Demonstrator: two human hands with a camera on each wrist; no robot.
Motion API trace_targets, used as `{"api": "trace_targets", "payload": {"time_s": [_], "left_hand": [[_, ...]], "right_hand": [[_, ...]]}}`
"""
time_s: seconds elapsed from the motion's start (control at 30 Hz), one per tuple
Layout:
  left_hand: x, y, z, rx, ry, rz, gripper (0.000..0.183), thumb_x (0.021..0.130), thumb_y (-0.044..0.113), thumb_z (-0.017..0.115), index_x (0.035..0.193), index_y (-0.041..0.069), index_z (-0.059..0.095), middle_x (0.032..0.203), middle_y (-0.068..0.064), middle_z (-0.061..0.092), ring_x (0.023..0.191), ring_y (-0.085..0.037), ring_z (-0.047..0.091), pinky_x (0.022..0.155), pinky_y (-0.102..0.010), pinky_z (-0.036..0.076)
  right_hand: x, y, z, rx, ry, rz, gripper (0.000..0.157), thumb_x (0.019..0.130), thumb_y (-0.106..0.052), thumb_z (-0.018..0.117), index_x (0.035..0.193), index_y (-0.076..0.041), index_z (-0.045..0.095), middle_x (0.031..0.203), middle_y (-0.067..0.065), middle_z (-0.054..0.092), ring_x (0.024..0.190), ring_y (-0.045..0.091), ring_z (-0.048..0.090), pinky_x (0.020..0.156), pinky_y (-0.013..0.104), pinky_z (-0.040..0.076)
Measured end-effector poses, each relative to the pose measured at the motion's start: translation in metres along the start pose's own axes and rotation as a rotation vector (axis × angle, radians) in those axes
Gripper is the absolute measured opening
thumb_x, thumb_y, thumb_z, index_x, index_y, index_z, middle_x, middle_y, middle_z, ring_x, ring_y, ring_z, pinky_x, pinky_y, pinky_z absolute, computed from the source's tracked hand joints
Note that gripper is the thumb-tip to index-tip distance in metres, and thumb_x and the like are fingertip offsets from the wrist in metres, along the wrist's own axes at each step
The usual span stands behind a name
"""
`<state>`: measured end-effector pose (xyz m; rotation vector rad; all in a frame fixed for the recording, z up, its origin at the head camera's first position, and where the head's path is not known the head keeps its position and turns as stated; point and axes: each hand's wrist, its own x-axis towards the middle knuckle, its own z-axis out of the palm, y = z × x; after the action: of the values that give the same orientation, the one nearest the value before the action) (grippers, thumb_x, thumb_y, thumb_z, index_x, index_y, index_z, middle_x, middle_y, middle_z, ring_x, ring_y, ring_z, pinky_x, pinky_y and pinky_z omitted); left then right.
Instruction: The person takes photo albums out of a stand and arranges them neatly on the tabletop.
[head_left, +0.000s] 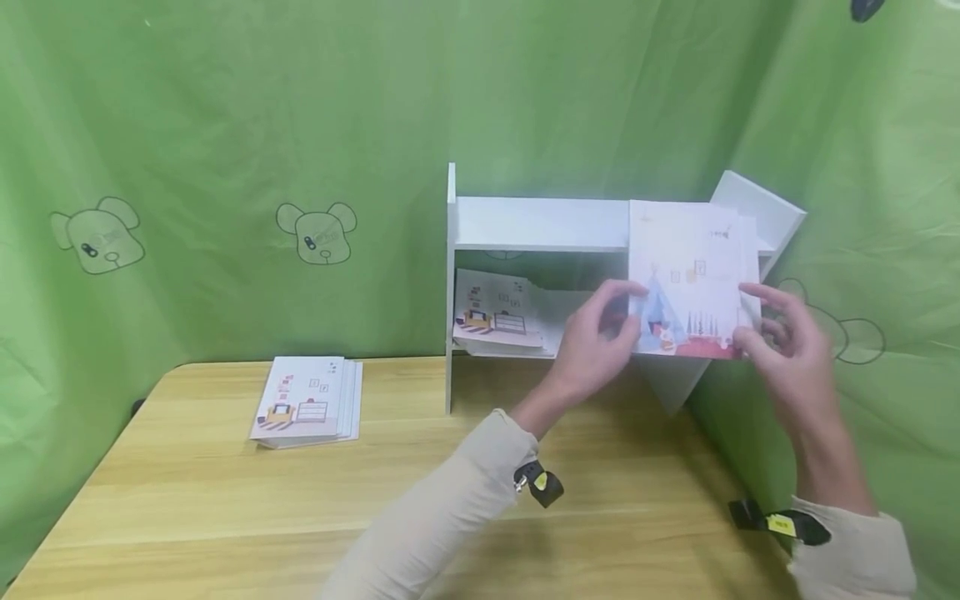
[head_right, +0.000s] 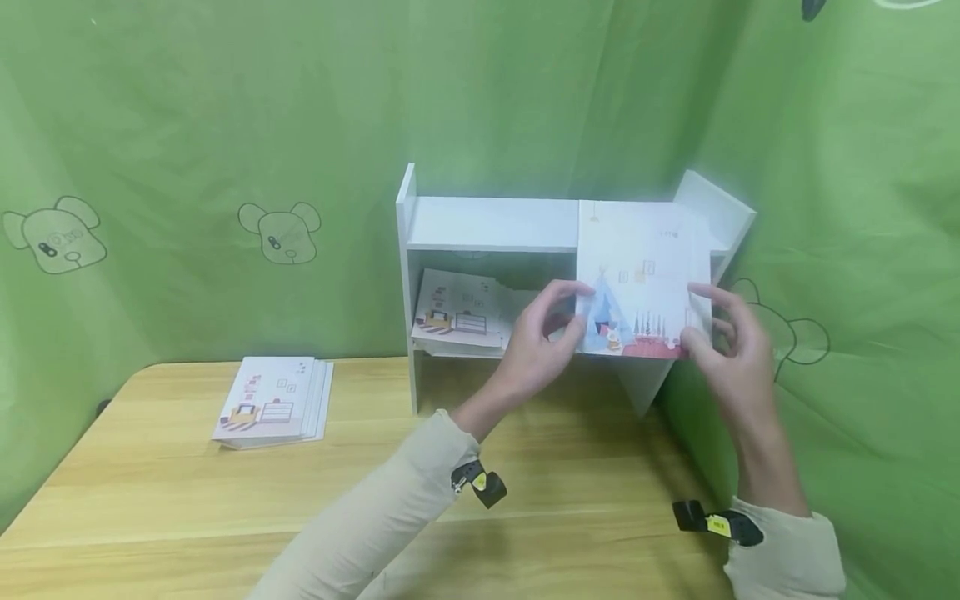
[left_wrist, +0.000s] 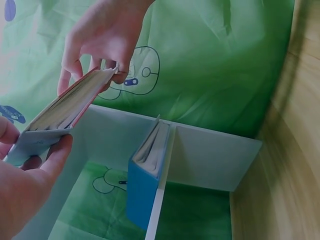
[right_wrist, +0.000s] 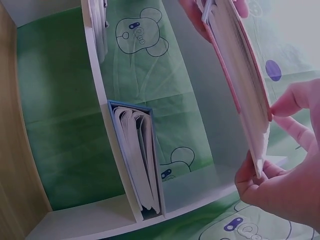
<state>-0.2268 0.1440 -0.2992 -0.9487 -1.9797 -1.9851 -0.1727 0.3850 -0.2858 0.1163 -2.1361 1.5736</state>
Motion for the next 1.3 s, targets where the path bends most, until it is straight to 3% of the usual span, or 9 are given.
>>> {"api": "trace_targets", "payload": {"time_s": [0.2,0.4,0.57,0.7,0.83,0.97,1.03,1.3], "left_hand": [[-0.007,-0.005,0.0,-0.031,-0.014,-0.01,0.037,0.099,0.004,0.059,0.132,0.019,0.062,0.141,0.009,0.058,0.115,-0.006,0.062,0.09,-0.018,0.055],[-0.012,-0.007,0.001,-0.069,-0.023,-0.014,0.036,0.099,0.004,0.058,0.132,0.019,0.062,0.14,0.008,0.058,0.11,-0.006,0.064,0.082,-0.019,0.059],[-0.016,-0.009,0.001,-0.094,-0.033,-0.024,0.036,0.1,0.004,0.058,0.132,0.02,0.062,0.139,0.008,0.058,0.109,-0.006,0.064,0.08,-0.02,0.059],[-0.02,-0.011,0.001,-0.12,-0.041,-0.029,0.036,0.099,0.003,0.059,0.132,0.019,0.062,0.14,0.007,0.058,0.109,-0.007,0.065,0.077,-0.021,0.061],[-0.024,-0.014,0.002,-0.094,-0.039,-0.007,0.036,0.099,0.002,0.059,0.132,0.017,0.062,0.137,0.004,0.06,0.105,-0.006,0.065,0.076,-0.021,0.061],[-0.028,-0.017,0.002,-0.043,-0.038,0.016,0.037,0.099,0.002,0.059,0.133,0.017,0.061,0.132,0.005,0.062,0.084,-0.005,0.064,0.061,-0.023,0.061],[-0.03,-0.017,0.003,-0.028,-0.037,0.02,0.038,0.099,0.003,0.06,0.133,0.018,0.061,0.13,0.006,0.062,0.079,-0.004,0.061,0.054,-0.025,0.06],[-0.037,-0.019,0.004,-0.025,-0.037,0.031,0.038,0.1,0.003,0.06,0.134,0.018,0.06,0.134,0.003,0.061,0.089,-0.004,0.063,0.058,-0.024,0.061]], "right_hand": [[-0.006,0.005,0.001,-0.061,-0.016,-0.019,0.058,0.096,0.002,0.064,0.15,-0.013,0.052,0.155,0.01,0.037,0.123,0.017,0.046,0.08,0.012,0.055],[-0.012,0.008,0.0,-0.126,-0.013,-0.033,0.058,0.096,0.0,0.064,0.151,-0.014,0.051,0.153,0.008,0.039,0.121,0.013,0.047,0.079,0.013,0.054],[-0.016,0.01,0.0,-0.109,-0.02,-0.032,0.058,0.096,0.0,0.065,0.151,-0.013,0.05,0.154,0.01,0.039,0.123,0.014,0.047,0.08,0.012,0.054],[-0.02,0.013,0.0,-0.023,-0.027,-0.032,0.058,0.095,0.004,0.066,0.15,-0.01,0.051,0.151,0.009,0.041,0.123,0.014,0.049,0.081,0.012,0.054],[-0.024,0.014,0.001,-0.039,-0.023,-0.018,0.058,0.096,0.003,0.065,0.15,-0.011,0.05,0.151,0.009,0.042,0.125,0.016,0.049,0.083,0.011,0.053],[-0.029,0.015,0.0,-0.176,-0.024,-0.003,0.059,0.099,-0.004,0.065,0.154,-0.016,0.047,0.161,0.011,0.033,0.132,0.02,0.045,0.089,0.007,0.048],[-0.031,0.016,0.0,-0.177,-0.025,-0.011,0.06,0.099,-0.003,0.065,0.154,-0.015,0.047,0.16,0.01,0.034,0.132,0.021,0.045,0.089,0.007,0.048],[-0.037,0.021,0.0,-0.158,-0.026,-0.059,0.059,0.097,0.002,0.065,0.152,-0.011,0.049,0.154,0.008,0.04,0.127,0.017,0.047,0.09,0.006,0.047]]}}
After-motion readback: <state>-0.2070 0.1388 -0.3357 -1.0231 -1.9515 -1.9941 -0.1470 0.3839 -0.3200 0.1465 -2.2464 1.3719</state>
